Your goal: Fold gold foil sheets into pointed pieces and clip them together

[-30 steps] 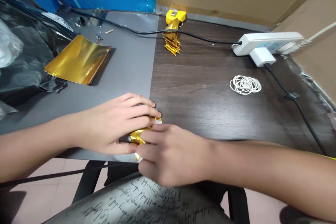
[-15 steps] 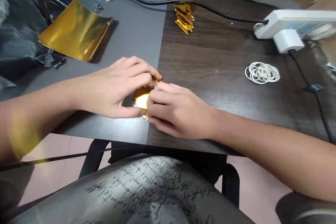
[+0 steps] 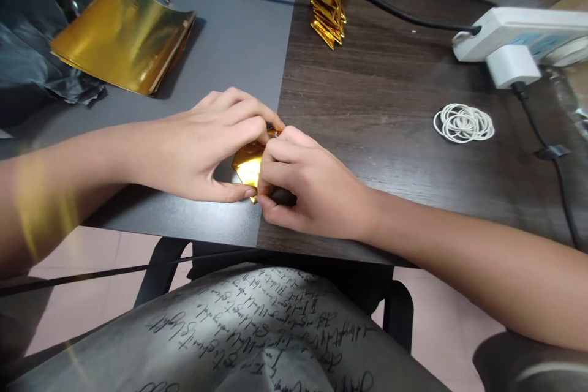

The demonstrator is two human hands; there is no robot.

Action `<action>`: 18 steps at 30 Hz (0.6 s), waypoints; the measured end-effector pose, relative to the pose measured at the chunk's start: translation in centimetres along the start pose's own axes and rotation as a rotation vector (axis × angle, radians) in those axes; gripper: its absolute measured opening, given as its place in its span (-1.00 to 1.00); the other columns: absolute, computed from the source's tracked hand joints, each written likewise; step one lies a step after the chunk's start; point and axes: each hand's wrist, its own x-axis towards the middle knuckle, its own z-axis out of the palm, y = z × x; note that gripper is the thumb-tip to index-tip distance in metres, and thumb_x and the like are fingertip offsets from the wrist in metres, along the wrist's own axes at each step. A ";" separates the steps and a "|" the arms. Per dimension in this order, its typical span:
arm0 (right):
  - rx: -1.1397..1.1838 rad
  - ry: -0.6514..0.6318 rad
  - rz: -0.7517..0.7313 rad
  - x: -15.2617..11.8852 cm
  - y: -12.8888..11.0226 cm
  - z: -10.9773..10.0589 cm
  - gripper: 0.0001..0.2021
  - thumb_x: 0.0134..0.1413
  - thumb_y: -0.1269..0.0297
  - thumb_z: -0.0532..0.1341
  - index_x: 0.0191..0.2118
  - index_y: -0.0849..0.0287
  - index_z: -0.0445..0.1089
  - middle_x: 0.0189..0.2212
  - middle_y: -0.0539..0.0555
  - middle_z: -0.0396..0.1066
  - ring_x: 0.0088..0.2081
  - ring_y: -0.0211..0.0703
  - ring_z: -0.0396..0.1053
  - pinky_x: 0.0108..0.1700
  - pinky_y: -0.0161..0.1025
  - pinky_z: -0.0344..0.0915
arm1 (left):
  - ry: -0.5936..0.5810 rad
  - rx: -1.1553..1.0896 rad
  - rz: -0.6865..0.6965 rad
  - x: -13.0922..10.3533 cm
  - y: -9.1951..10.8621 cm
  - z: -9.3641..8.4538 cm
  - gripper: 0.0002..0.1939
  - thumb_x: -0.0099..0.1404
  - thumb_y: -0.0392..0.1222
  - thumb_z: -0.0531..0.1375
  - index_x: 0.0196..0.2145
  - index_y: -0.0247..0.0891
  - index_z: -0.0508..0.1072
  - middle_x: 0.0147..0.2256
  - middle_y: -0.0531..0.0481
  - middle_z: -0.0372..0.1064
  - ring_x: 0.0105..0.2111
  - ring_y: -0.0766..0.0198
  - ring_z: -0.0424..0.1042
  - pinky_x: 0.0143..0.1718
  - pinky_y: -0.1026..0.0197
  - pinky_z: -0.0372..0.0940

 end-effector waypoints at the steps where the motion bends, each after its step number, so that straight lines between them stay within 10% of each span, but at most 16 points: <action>1: -0.008 0.003 0.008 0.0 -0.1 0.0 -0.93 0.18 0.41 0.26 -0.35 0.19 0.45 -0.34 0.09 0.39 -0.19 -0.11 0.27 -0.10 -0.13 0.28 | 0.001 0.000 0.000 0.0 0.0 0.0 -0.60 0.24 0.11 0.23 -0.10 -0.16 0.32 0.16 -0.18 0.28 0.16 -0.22 0.21 0.12 -0.29 0.16; 18: -0.097 0.043 0.025 -0.1 -0.5 0.4 -0.96 0.16 0.43 0.27 -0.32 0.19 0.41 -0.33 0.08 0.42 -0.22 -0.11 0.27 -0.15 -0.12 0.33 | 0.038 -0.051 -0.017 -0.1 -0.2 0.2 -0.58 0.21 0.14 0.25 -0.09 -0.13 0.33 0.15 -0.15 0.29 0.16 -0.23 0.23 0.14 -0.29 0.15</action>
